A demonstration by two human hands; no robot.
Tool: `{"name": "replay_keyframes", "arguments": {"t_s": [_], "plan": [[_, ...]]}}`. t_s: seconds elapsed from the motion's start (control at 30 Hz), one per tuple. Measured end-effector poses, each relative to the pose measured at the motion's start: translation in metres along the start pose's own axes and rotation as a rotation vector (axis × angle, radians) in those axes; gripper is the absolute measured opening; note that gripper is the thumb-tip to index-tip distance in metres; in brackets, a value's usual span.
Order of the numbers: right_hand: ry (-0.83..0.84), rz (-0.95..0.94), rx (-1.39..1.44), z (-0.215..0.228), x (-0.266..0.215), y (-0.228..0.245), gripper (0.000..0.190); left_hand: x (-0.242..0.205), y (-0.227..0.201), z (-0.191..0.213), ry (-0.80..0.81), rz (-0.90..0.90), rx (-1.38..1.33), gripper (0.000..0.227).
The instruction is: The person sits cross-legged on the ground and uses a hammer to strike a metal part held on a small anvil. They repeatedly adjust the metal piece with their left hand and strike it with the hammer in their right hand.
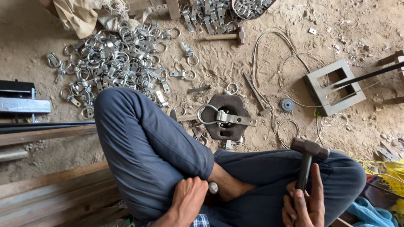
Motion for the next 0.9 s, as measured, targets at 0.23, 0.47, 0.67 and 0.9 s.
{"name": "replay_keyframes", "arguments": {"t_s": [0.23, 0.47, 0.67, 0.9], "plan": [[0.036, 0.055, 0.037, 0.002, 0.005, -0.006, 0.084, -0.008, -0.002, 0.023, -0.080, -0.053, -0.246, 0.032], [0.010, 0.051, 0.019, -0.018, 0.005, 0.008, 0.081, -0.037, -0.004, 0.096, -0.040, -0.009, -0.502, 0.026], [0.009, 0.077, 0.027, -0.018, 0.002, 0.011, 0.077, -0.028, -0.006, 0.152, -0.218, -0.352, -0.821, 0.024], [-0.006, 0.045, 0.037, -0.018, 0.000, 0.007, 0.070, 0.071, -0.012, 0.172, -0.422, -0.419, -1.042, 0.020]]}}
Point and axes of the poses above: each hand's wrist, its own x-axis towards the middle knuckle, its own z-axis out of the back of the hand, y = z × x, the point moved 3 cm from there along x, towards the middle knuckle, and after that the axes turned 14 degrees about y, right-handed, at the moved point
